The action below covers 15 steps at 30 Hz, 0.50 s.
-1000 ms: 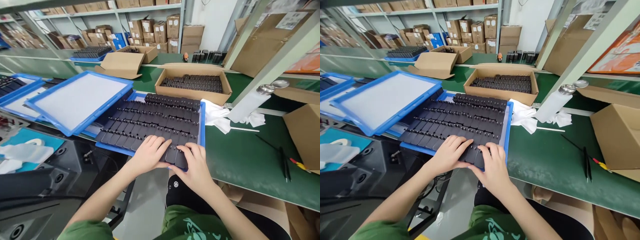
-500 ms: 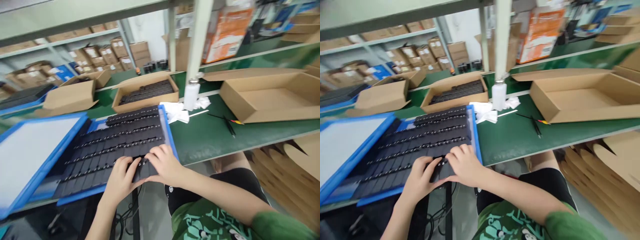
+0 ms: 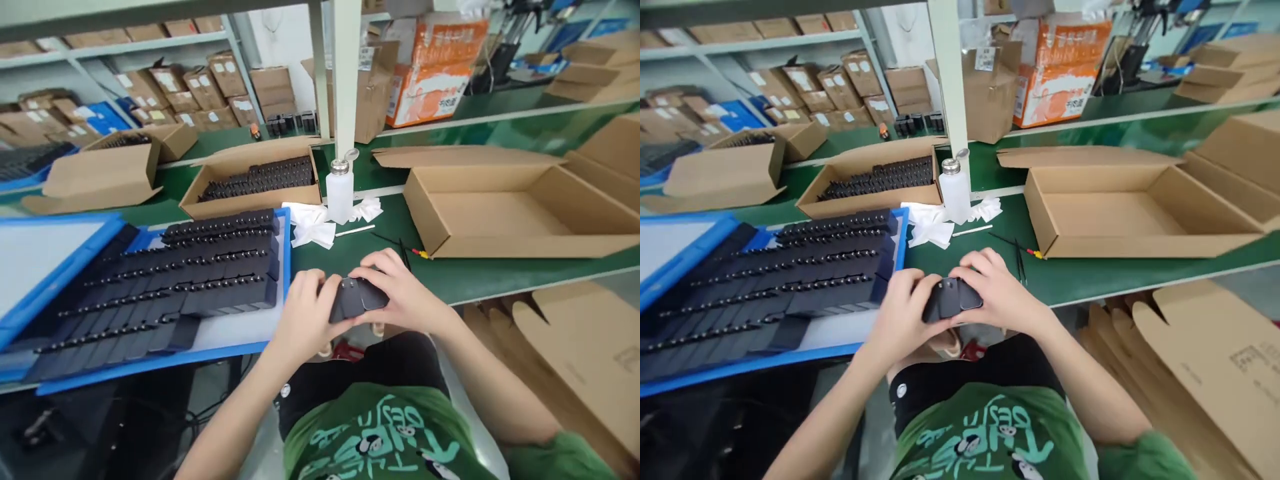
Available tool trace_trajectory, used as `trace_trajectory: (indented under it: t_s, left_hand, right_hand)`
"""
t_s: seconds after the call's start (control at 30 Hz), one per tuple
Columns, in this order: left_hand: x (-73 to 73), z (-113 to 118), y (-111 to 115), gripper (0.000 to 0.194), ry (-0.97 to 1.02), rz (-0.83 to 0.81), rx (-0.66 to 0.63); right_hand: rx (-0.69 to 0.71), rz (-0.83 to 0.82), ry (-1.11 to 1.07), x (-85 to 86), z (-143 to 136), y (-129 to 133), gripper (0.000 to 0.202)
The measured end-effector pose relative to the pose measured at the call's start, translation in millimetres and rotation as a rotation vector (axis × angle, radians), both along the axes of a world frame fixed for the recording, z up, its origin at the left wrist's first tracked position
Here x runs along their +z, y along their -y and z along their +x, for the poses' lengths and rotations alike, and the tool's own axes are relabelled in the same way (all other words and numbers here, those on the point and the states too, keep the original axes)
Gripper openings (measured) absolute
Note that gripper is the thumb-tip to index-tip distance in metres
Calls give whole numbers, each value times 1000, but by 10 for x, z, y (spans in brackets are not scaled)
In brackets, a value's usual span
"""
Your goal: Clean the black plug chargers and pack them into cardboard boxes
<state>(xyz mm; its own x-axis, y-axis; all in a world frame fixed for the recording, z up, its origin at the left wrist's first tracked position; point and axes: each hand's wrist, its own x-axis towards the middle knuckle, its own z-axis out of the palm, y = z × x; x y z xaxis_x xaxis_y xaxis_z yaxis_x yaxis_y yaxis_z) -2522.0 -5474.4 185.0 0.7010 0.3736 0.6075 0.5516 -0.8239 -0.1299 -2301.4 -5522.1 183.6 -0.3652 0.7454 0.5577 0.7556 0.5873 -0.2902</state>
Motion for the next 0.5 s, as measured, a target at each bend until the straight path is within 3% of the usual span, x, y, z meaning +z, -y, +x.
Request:
trace_trajectory:
  t_s: [0.1,0.17,0.2,0.27,0.37,0.43,0.47,0.5]
  left_hand:
    - [-234,505,-58,64,-5,-56,61]
    - [-227,542,-13,77,-31,-85,80]
    - [-167,445,24,87,-43,-93,82]
    - [18,15,87,102,-52,-91,101]
    - [234,-1033,44,93,128,79,334]
    - [200,-1738,-81,79,82,210,434]
    - [130,-2021,-153,72,45,101,490]
    - [40,-2238,-221,68,28,96,464]
  right_hand:
    - [-17,-86,25,-277,372,-165,60]
    - [-4,-109,38,-386,482,-187,70]
    - [4,-106,34,-412,523,-160,80]
    - [-3,-53,-10,-430,617,-45,102]
    - [-88,116,-255,-490,804,199,104]
    - [-136,197,-473,-593,896,348,94]
    - [-155,210,-548,-656,916,406,89]
    - [-176,211,-587,-718,916,452,86]
